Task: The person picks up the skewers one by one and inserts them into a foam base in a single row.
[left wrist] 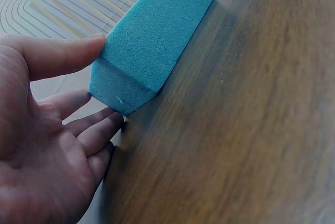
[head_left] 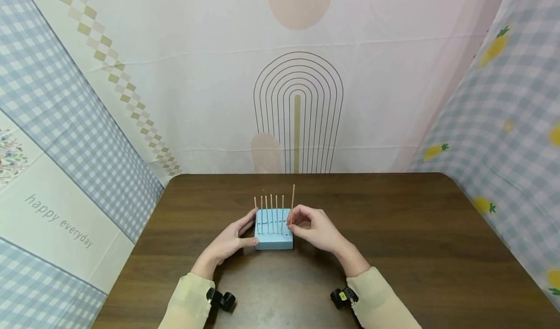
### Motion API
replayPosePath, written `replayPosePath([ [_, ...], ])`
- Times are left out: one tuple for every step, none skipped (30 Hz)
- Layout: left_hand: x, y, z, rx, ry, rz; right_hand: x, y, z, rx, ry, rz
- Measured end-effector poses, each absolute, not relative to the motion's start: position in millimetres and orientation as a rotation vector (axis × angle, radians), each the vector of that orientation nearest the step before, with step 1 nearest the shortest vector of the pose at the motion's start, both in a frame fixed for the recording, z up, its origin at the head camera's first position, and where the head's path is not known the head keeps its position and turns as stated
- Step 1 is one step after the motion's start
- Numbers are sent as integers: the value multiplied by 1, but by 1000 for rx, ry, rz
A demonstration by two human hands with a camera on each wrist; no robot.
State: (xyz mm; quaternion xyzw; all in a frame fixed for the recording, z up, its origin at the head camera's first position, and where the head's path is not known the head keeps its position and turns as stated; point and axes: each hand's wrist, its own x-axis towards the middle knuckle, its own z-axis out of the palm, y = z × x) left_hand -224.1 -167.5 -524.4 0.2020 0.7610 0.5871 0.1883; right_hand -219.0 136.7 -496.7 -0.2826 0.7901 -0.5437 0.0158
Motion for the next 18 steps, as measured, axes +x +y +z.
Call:
replayPosePath([
  [-224,-168,-524,568,2142,1649,-219,137,-496,-878,2457,-1682],
  [-224,-168,-524,567,2143,1648,-219,137,-496,-877,2456,-1673],
  [-224,-167,-524,570,2143,1648,-219,137,-496,-875,2458,-1661],
  [-225,-167,-524,572,2143,1649,-219,137,-496,-871,2459,-1650],
  [-225,-167,-524,572,2141,1649,-219,137,-496,-867,2458,-1642],
  [-224,-167,-524,572,2140,1648,-218,137,-495,-861,2458,-1633],
  [-224,-167,-524,571,2140,1648,-218,137,-495,-857,2459,-1627],
  [-224,-167,-523,570,2141,1648,-218,136,-495,-851,2459,-1621],
  [-224,-167,-523,573,2141,1648,-218,136,-494,-846,2461,-1615],
  [-224,-167,-523,571,2143,1647,-218,136,-494,-841,2457,-1615],
  [-224,-168,-523,567,2144,1645,-218,135,-494,-836,2456,-1614],
  [-224,-168,-523,567,2146,1644,-217,135,-494,-833,2455,-1616],
  [-223,-168,-523,567,2148,1643,-217,135,-493,-834,2454,-1617],
  [-224,-167,-523,571,2148,1642,-217,135,-493,-833,2453,-1617],
  [-224,-167,-523,571,2148,1642,-217,135,-493,-830,2452,-1618],
  [-224,-168,-523,569,2150,1640,-217,135,-493,-827,2452,-1618],
  [-224,-167,-523,568,2149,1640,-217,135,-494,-822,2453,-1618],
  [-224,-167,-523,570,2150,1640,-217,135,-494,-820,2455,-1615],
])
